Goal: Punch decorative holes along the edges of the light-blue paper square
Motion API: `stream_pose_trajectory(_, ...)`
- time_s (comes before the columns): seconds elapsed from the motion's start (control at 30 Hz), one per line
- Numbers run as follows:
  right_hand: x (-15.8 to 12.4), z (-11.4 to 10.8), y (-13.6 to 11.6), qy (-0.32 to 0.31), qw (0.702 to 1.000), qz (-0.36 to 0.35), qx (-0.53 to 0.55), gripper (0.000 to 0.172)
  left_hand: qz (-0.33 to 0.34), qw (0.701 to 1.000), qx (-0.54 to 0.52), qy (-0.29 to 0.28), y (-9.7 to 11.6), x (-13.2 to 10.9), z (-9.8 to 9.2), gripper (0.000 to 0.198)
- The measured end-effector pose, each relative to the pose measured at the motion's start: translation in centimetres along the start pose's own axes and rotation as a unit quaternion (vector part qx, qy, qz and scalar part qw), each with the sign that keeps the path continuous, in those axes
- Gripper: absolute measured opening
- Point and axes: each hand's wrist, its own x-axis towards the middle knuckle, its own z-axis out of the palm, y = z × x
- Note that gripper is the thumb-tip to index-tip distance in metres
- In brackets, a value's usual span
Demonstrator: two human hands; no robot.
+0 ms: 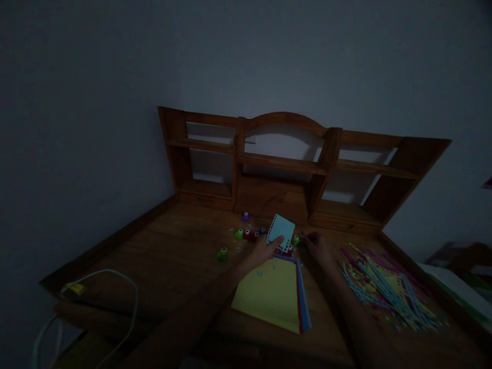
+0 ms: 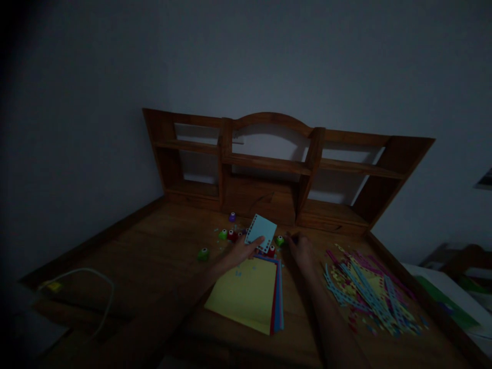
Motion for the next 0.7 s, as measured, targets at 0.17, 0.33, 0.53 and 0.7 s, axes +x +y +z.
stream_pose_trajectory(0.17, -0.2, -0.7, 0.2, 0.010, 1.000, -0.009, -0.005, 0.047, 0.016, 0.997, 0.042, -0.060, -0.1, -0.8, 0.5, 0.043)
stream_pose_trajectory(0.33, -0.5, -1.3, 0.2, -0.005, 1.000, 0.000, -0.002, 0.045, 0.006, 0.996, 0.036, -0.077, 1.4, -1.4, 0.2, 0.036)
stream_pose_trajectory(0.53, -0.6, -1.2, -0.3, -0.004, 1.000, 0.005, -0.020, 0.039, 0.011, 0.997, 0.045, -0.066, 1.5, -1.4, 0.4, 0.032)
stream_pose_trajectory(0.7, -0.9, -0.6, -1.2, 0.057, 0.997, -0.024, 0.043, 0.047, 0.035, 0.999, 0.020, -0.034, 1.2, -1.1, 0.5, 0.039)
